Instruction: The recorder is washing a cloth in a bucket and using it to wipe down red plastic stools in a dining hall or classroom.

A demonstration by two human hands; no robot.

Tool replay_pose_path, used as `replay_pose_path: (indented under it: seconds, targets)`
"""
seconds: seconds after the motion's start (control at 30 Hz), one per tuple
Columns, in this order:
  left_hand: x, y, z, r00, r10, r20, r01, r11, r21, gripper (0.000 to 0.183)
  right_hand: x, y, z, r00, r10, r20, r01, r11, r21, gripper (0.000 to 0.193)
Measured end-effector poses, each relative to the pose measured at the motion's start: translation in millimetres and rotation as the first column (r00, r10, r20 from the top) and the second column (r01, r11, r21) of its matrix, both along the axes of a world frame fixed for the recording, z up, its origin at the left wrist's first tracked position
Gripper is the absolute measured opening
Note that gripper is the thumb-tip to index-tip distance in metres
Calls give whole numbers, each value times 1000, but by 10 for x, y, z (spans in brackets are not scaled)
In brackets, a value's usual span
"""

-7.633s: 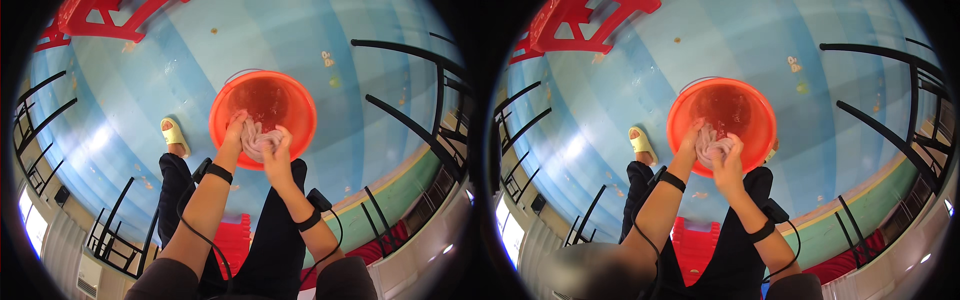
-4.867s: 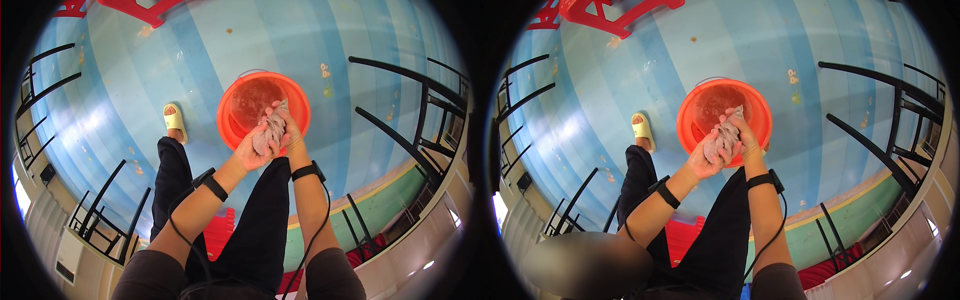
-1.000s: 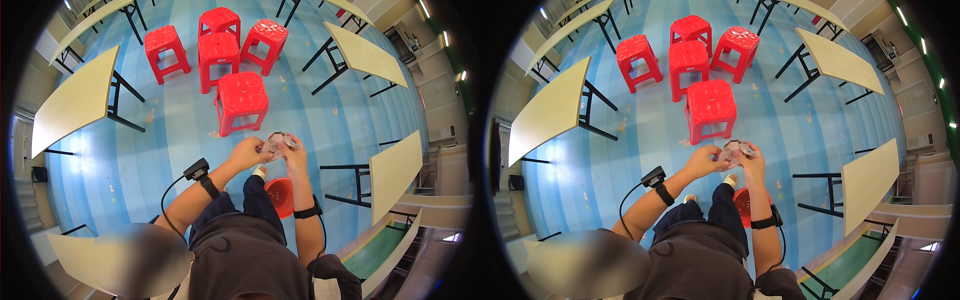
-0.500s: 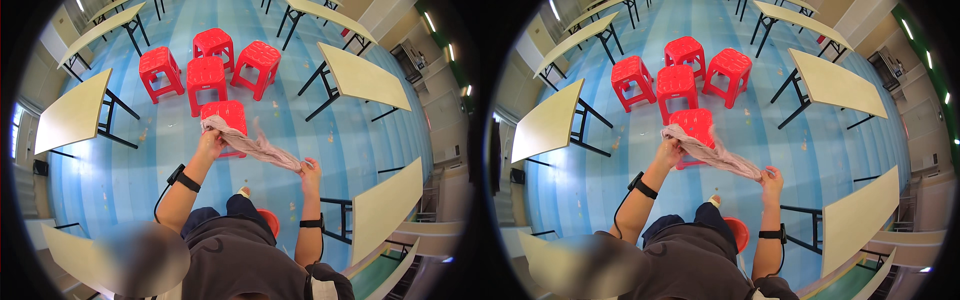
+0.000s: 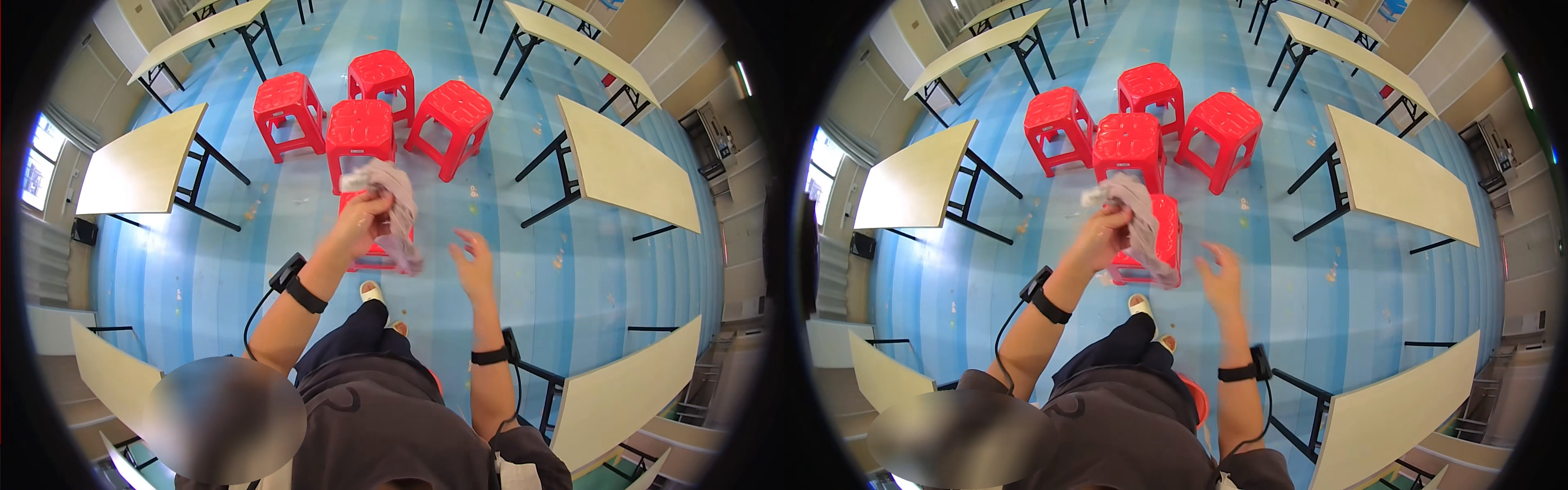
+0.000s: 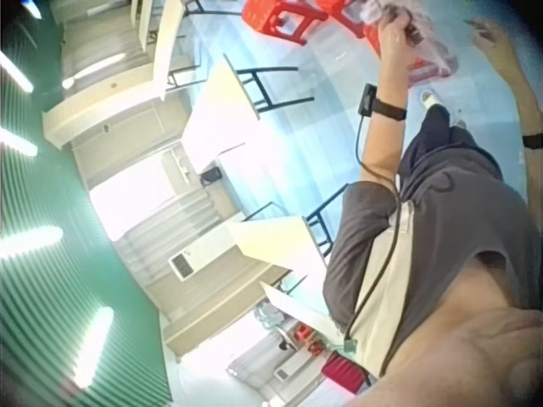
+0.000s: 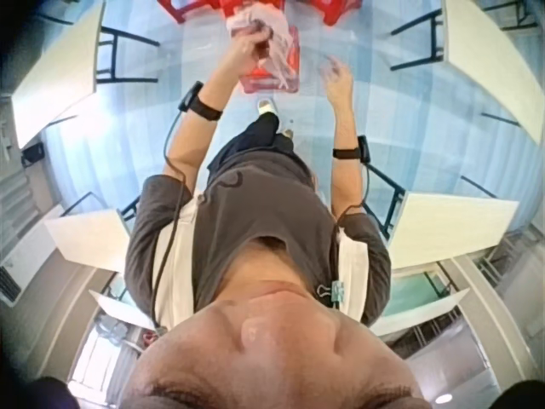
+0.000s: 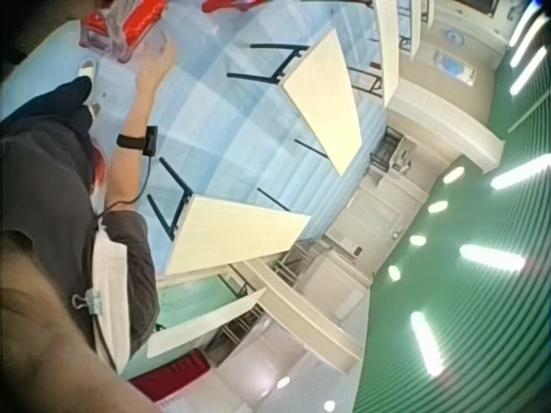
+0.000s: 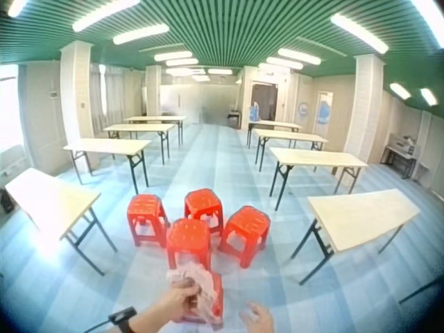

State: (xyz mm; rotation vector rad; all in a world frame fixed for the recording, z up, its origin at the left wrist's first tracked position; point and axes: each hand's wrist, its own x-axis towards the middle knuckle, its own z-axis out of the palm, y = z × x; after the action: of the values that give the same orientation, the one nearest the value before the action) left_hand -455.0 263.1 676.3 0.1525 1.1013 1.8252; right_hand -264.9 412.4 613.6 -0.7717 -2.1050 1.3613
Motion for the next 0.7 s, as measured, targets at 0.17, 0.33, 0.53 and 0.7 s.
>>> replay_pose_path:
  seconds: [0.17,0.33,0.53,0.7]
  targets:
    - [-271,268,-129,902,-254,-350,216,966,-144,12,-690,5,-42,924,369,-105,-383,873,-303,22]
    - [-854,368,33,651,-123,-749,-122,957,-264,10,-1034,435,21,968,221,-121,-251,892,-377,13]
    - [-1619,248,-487,875,344,-341,-353,935,38,16,-1812,624,316,904,64,-423,-325,747,-580,12]
    - [-1374,564,-328,977,134,-165,-138,990,-8,66,-2202,665,392,888,15,-459,-370,615,-696,17]
